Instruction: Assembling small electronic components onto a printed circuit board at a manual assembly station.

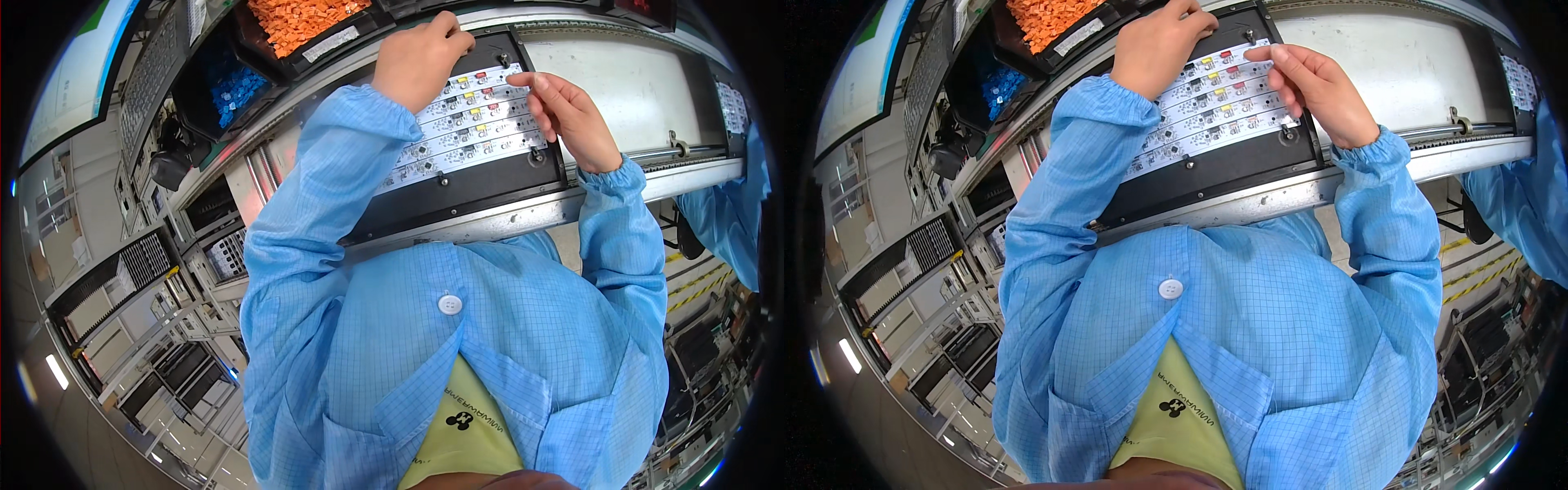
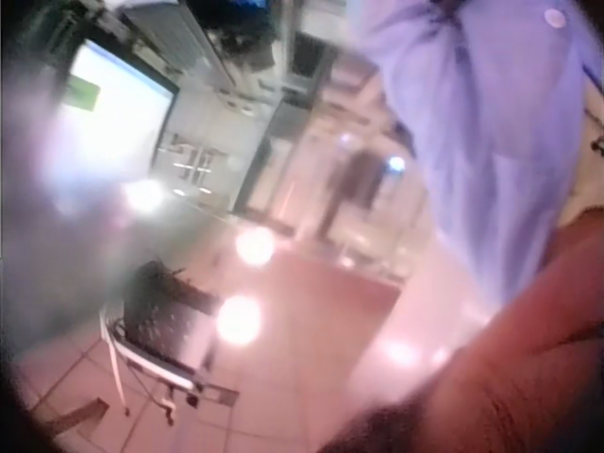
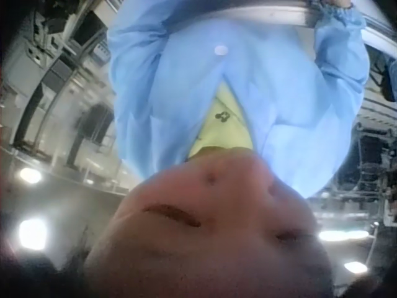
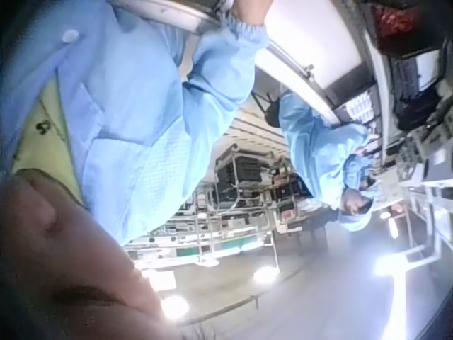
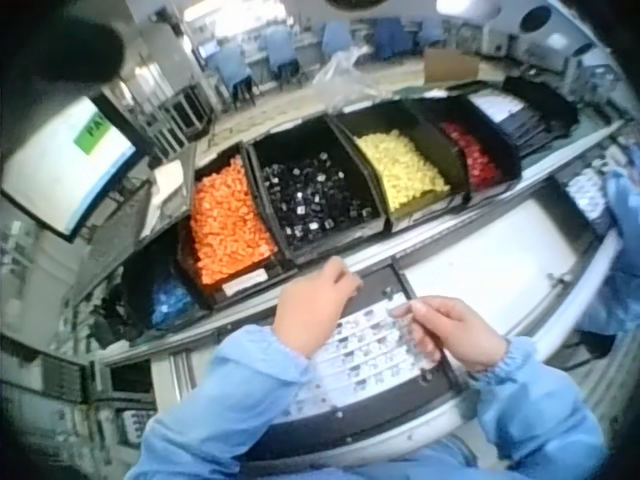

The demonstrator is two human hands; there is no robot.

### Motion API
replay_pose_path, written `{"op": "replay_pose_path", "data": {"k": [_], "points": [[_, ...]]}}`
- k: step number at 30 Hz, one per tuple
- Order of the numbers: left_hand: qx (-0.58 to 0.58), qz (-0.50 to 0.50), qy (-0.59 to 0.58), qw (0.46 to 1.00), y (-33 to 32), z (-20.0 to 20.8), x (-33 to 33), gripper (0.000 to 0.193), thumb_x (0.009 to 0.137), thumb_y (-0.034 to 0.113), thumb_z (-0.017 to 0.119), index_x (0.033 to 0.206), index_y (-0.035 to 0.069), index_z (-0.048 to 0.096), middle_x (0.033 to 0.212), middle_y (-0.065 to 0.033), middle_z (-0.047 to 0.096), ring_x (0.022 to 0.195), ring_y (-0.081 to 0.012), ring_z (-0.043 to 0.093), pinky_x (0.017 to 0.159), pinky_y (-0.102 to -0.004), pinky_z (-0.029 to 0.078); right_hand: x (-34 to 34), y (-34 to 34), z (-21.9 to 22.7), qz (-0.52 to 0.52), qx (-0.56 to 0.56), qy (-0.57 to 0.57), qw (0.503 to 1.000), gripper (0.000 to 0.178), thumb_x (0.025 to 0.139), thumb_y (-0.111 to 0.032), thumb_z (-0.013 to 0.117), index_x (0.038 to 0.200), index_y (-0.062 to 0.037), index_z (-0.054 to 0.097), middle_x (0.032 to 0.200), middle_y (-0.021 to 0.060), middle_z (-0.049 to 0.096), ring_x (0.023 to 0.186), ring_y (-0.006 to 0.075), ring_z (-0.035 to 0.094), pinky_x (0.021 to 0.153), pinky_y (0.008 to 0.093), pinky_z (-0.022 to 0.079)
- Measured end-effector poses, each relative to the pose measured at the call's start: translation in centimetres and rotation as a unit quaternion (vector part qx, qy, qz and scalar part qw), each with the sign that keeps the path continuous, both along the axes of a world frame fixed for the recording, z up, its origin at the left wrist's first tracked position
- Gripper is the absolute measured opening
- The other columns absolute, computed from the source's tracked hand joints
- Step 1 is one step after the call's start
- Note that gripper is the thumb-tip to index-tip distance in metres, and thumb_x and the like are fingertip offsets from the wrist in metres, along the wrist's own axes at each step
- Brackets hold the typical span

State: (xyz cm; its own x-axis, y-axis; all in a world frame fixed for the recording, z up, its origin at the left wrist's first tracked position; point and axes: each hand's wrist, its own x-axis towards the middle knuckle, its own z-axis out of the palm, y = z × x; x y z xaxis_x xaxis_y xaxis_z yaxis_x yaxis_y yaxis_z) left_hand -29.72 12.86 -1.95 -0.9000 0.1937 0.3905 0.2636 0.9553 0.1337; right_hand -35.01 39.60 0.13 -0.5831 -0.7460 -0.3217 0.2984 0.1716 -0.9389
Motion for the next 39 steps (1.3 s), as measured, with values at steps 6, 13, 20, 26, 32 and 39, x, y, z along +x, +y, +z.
{"op": "replay_pose_path", "data": {"k": [6, 13, 20, 26, 32, 39], "points": [[0.126, -0.001, -0.022, 0.992, 0.4, 0.5, 1.3, 0.012, 0.095, 0.016, 0.071, 0.108, 0.015, 0.071, 0.104, -0.0041, 0.068, 0.09, -0.0262, 0.073, 0.073, -0.0401, 0.058, 0.8, -0.5, 0.4, -0.035, -0.036, 0.032, 0.998, 0.041, 0.117, -0.029, 0.044, 0.142, -0.0038, 0.065, 0.083, -0.0066, 0.054, 0.068, 0.0025, 0.047, 0.064, 0.0176, 0.044], [0.329, 0.01, -0.118, 0.937, 2.0, 3.4, 5.9, 0.015, 0.097, 0.016, 0.073, 0.112, 0.012, 0.075, 0.099, -0.006, 0.068, 0.08, -0.0229, 0.069, 0.071, -0.0363, 0.055, 0.7, 0.3, -0.4, -0.006, -0.016, 0.065, 0.998, 0.029, 0.109, -0.017, 0.062, 0.135, -0.0044, 0.069, 0.11, 0.0043, 0.078, 0.076, 0.002, 0.054, 0.067, 0.0182, 0.045], [0.46, 0.043, -0.193, 0.866, 2.8, 2.8, 9.3, 0.015, 0.095, 0.016, 0.077, 0.109, 0.01, 0.078, 0.094, -0.0045, 0.07, 0.062, -0.0124, 0.057, 0.059, -0.0284, 0.046, 2.2, -0.3, -0.9, -0.038, -0.005, 0.26, 0.965, 0.017, 0.105, -0.011, 0.067, 0.115, 0.0004, 0.075, 0.102, 0.0069, 0.079, 0.088, 0.0105, 0.069, 0.075, 0.0262, 0.055], [0.443, 0.061, -0.218, 0.868, 3.2, 2.8, 10.2, 0.014, 0.093, 0.016, 0.08, 0.106, 0.01, 0.08, 0.084, -0.0017, 0.071, 0.055, -0.0063, 0.048, 0.051, -0.0276, 0.038, 2.9, -0.2, -1.1, 0.004, 0.092, 0.486, 0.869, 0.015, 0.098, -0.016, 0.074, 0.11, -0.0057, 0.076, 0.095, 0.0135, 0.078, 0.083, 0.0278, 0.075, 0.074, 0.0355, 0.06], [0.456, 0.073, -0.235, 0.855, 3.7, 2.4, 10.5, 0.013, 0.093, 0.017, 0.081, 0.105, 0.012, 0.08, 0.071, 0.0008, 0.068, 0.051, -0.0058, 0.046, 0.049, -0.0274, 0.036, 2.9, -0.2, -1.4, -0.008, 0.09, 0.523, 0.848, 0.013, 0.096, -0.015, 0.076, 0.105, -0.0072, 0.077, 0.093, 0.0121, 0.077, 0.083, 0.0297, 0.074, 0.073, 0.037, 0.06], [0.446, 0.073, -0.256, 0.855, 3.5, 2.3, 10.6, 0.013, 0.092, 0.015, 0.08, 0.105, 0.011, 0.079, 0.075, -0.001, 0.07, 0.051, -0.007, 0.048, 0.05, -0.0275, 0.038, 2.8, -0.3, -1.5, 0.007, 0.082, 0.581, 0.81, 0.011, 0.09, -0.01, 0.08, 0.099, -0.0057, 0.077, 0.094, 0.0095, 0.072, 0.082, 0.0285, 0.073, 0.072, 0.0366, 0.06]]}}
